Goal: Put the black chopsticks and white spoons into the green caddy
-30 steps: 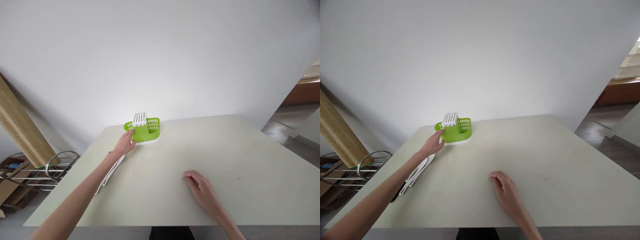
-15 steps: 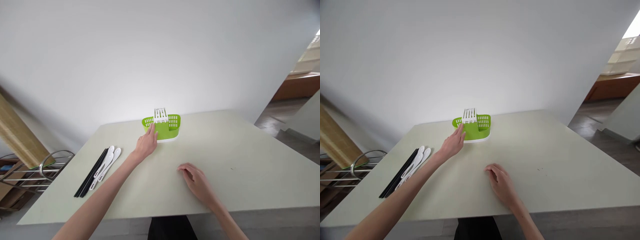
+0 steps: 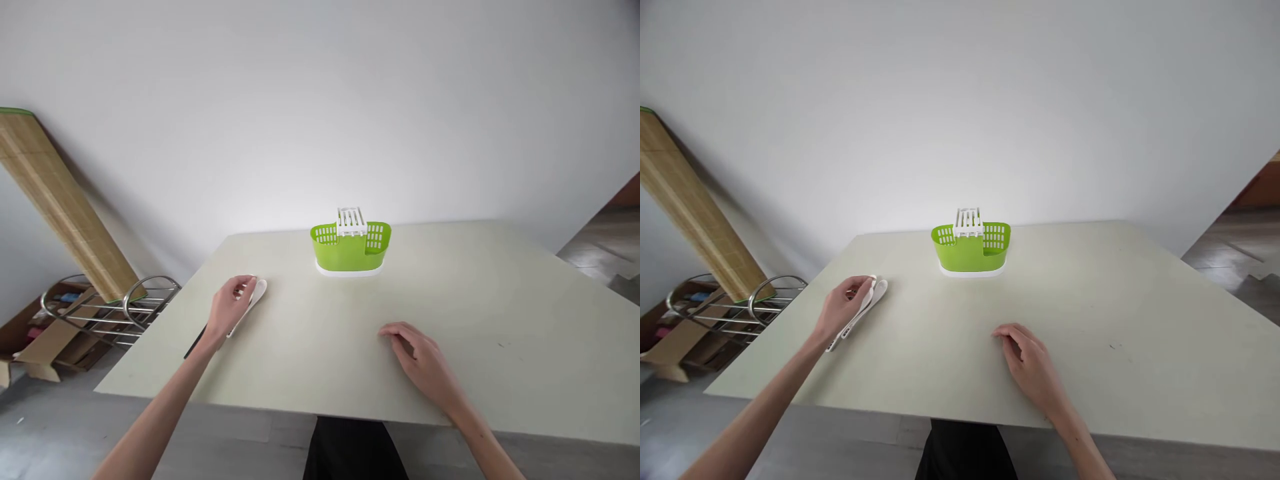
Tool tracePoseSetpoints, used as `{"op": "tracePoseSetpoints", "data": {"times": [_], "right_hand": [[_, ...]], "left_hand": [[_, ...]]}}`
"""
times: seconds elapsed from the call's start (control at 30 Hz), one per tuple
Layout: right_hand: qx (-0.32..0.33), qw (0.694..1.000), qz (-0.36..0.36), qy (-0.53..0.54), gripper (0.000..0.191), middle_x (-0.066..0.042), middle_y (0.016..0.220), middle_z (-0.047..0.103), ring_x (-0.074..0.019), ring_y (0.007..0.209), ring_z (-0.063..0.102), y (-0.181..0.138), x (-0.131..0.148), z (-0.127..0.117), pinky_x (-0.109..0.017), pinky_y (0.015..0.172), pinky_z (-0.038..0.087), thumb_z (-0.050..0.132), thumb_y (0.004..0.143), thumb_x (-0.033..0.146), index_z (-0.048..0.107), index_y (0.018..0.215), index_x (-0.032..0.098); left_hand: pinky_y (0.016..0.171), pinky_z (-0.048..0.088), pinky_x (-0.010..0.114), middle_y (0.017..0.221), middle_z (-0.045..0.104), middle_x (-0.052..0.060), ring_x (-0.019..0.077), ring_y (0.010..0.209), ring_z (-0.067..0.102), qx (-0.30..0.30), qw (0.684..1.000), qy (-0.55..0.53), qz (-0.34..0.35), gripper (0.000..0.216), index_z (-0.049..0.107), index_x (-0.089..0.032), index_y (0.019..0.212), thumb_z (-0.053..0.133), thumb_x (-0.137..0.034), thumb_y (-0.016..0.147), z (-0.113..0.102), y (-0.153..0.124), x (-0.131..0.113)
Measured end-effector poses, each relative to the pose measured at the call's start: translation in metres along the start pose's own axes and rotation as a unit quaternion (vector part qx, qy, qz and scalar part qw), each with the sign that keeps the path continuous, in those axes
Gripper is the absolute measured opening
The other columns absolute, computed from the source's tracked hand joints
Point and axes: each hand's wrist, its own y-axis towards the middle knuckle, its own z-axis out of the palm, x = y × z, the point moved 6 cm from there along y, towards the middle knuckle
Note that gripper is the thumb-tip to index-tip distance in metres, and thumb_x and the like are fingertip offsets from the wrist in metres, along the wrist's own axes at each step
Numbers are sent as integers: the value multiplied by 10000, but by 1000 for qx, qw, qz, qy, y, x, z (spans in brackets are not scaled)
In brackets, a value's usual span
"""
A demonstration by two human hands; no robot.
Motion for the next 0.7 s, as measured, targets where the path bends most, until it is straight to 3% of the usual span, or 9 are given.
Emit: {"op": "tracePoseSetpoints", "data": {"times": [0.07,0.2,0.3,0.47,0.7], "right_hand": [[-1,1000,-1,-4,304,-84,1205,749,-274,1080,703,-1,0,0,-385,894,563,446,1038,409,726,1064,296],[-4,1000,4,-10,297,-72,1185,756,-262,1060,712,-1,-2,1,-362,861,570,458,1033,414,734,1039,306],[-1,1000,10,-11,317,-86,1207,750,-266,1059,709,-1,-2,1,-351,814,574,447,1041,432,734,1057,300],[24,999,29,-9,337,-86,1248,734,-259,1118,690,-2,0,1,-354,870,563,425,1058,437,721,1080,279],[18,999,33,-11,323,-66,1230,739,-243,1094,699,-1,3,1,-339,871,561,430,1053,422,726,1069,293]], "left_hand": [[831,564,349,1125,787,70,249,946,718,-16,998,50,-19,483,742,-222,1071,533,-624,902,-17,8,27],[833,561,389,1012,783,106,266,861,727,11,986,163,-35,516,735,-193,1063,515,-608,849,-36,19,83],[857,569,397,1071,787,143,293,923,748,53,979,184,-74,634,731,-162,1111,536,-679,801,-44,22,114],[879,577,364,1229,773,137,312,1046,749,103,976,167,-97,770,732,-177,1151,562,-803,736,-49,29,121],[859,567,384,1098,801,156,355,1034,746,129,963,212,-102,691,757,-189,942,648,-797,631,-40,48,124]]}}
